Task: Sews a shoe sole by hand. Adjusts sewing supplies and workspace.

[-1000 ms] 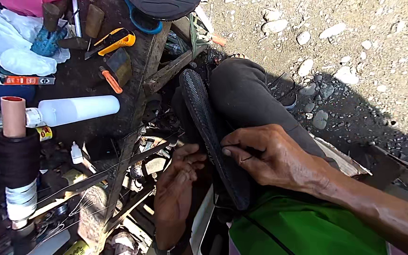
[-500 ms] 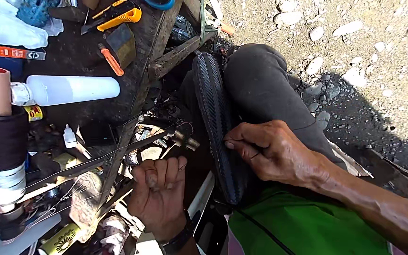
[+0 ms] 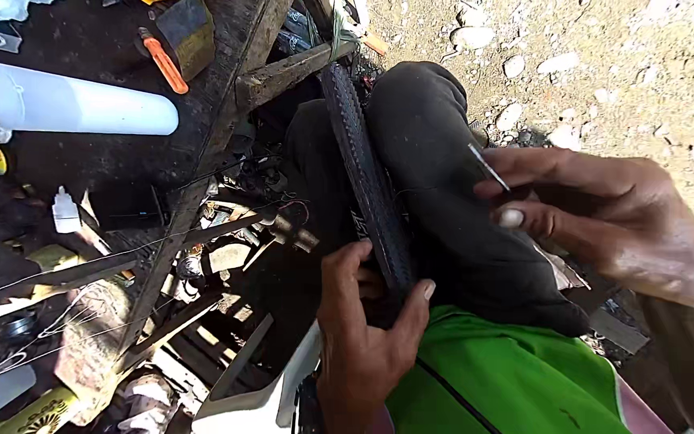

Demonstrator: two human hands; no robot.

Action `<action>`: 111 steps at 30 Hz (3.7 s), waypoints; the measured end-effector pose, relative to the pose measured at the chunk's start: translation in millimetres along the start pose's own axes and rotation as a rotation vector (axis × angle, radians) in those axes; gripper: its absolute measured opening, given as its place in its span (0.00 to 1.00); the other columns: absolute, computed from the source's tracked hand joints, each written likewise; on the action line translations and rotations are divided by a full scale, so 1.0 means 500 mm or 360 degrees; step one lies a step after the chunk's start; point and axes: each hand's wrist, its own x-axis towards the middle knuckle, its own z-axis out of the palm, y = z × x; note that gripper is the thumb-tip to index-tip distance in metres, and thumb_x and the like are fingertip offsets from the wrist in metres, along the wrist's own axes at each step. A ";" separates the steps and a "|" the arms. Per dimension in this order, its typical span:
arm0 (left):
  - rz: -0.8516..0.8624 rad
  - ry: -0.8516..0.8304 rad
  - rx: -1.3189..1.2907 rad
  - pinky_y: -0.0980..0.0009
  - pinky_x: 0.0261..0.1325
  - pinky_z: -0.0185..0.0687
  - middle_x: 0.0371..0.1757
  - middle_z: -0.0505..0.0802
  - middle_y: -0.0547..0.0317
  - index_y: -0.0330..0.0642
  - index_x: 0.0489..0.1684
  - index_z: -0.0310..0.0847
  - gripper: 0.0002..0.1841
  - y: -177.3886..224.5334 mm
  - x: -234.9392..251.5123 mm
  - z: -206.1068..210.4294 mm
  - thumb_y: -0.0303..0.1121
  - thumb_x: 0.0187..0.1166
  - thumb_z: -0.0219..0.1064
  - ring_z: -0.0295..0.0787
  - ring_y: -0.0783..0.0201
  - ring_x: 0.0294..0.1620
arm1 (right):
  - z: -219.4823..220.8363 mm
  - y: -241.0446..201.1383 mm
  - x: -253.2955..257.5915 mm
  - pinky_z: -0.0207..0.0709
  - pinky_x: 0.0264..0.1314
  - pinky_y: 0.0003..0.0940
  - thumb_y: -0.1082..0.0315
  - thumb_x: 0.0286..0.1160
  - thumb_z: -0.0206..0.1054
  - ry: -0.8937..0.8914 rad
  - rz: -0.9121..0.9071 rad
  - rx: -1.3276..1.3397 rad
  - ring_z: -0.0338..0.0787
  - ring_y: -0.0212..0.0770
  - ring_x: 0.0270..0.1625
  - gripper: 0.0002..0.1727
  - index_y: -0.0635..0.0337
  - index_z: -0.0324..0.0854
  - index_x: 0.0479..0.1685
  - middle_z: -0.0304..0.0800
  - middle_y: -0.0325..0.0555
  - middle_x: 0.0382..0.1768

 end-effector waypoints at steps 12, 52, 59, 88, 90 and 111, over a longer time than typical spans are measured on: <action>-0.0240 0.0075 -0.1110 0.63 0.62 0.88 0.56 0.92 0.45 0.30 0.66 0.82 0.21 -0.042 0.074 -0.122 0.32 0.78 0.69 0.91 0.60 0.54 | 0.214 0.015 0.096 0.83 0.44 0.20 0.59 0.90 0.57 -0.0193 -0.0339 -0.0158 0.87 0.20 0.42 0.18 0.49 0.91 0.63 0.92 0.29 0.44; 0.0268 0.0566 -0.0446 0.72 0.42 0.91 0.52 0.85 0.46 0.23 0.55 0.82 0.21 -0.058 0.137 -0.021 0.28 0.63 0.71 0.89 0.63 0.42 | 0.164 -0.040 0.172 0.80 0.36 0.26 0.61 0.82 0.55 -0.0220 -0.0346 -0.0613 0.86 0.22 0.37 0.20 0.43 0.93 0.60 0.92 0.27 0.39; 0.0345 0.0598 -0.0220 0.79 0.35 0.87 0.49 0.83 0.50 0.24 0.53 0.83 0.23 -0.025 0.138 0.027 0.29 0.59 0.73 0.85 0.71 0.36 | 0.073 -0.063 0.195 0.82 0.40 0.23 0.59 0.83 0.56 -0.0540 -0.0244 -0.0731 0.86 0.17 0.38 0.19 0.39 0.93 0.59 0.94 0.23 0.41; -0.0486 -0.0159 -0.0907 0.68 0.40 0.94 0.31 0.93 0.54 0.38 0.32 0.89 0.01 -0.009 0.225 -0.090 0.23 0.68 0.72 0.93 0.62 0.31 | 0.087 -0.040 0.214 0.78 0.34 0.28 0.56 0.86 0.61 -0.0433 -0.0648 -0.0994 0.87 0.25 0.35 0.15 0.46 0.94 0.51 0.93 0.29 0.35; -0.0505 -0.0167 -0.0939 0.68 0.39 0.93 0.30 0.93 0.53 0.38 0.32 0.89 0.02 -0.010 0.227 -0.091 0.22 0.69 0.71 0.93 0.62 0.31 | 0.087 -0.034 0.217 0.79 0.36 0.27 0.57 0.86 0.62 -0.0436 -0.0655 -0.0940 0.88 0.24 0.36 0.14 0.47 0.94 0.51 0.94 0.30 0.36; 0.0178 0.0105 -0.0794 0.69 0.44 0.91 0.62 0.86 0.58 0.44 0.66 0.79 0.18 -0.082 0.192 -0.074 0.27 0.78 0.69 0.89 0.65 0.42 | 0.091 -0.028 0.212 0.77 0.33 0.30 0.58 0.91 0.57 -0.0382 -0.0873 -0.1194 0.88 0.33 0.35 0.15 0.52 0.90 0.49 0.91 0.38 0.33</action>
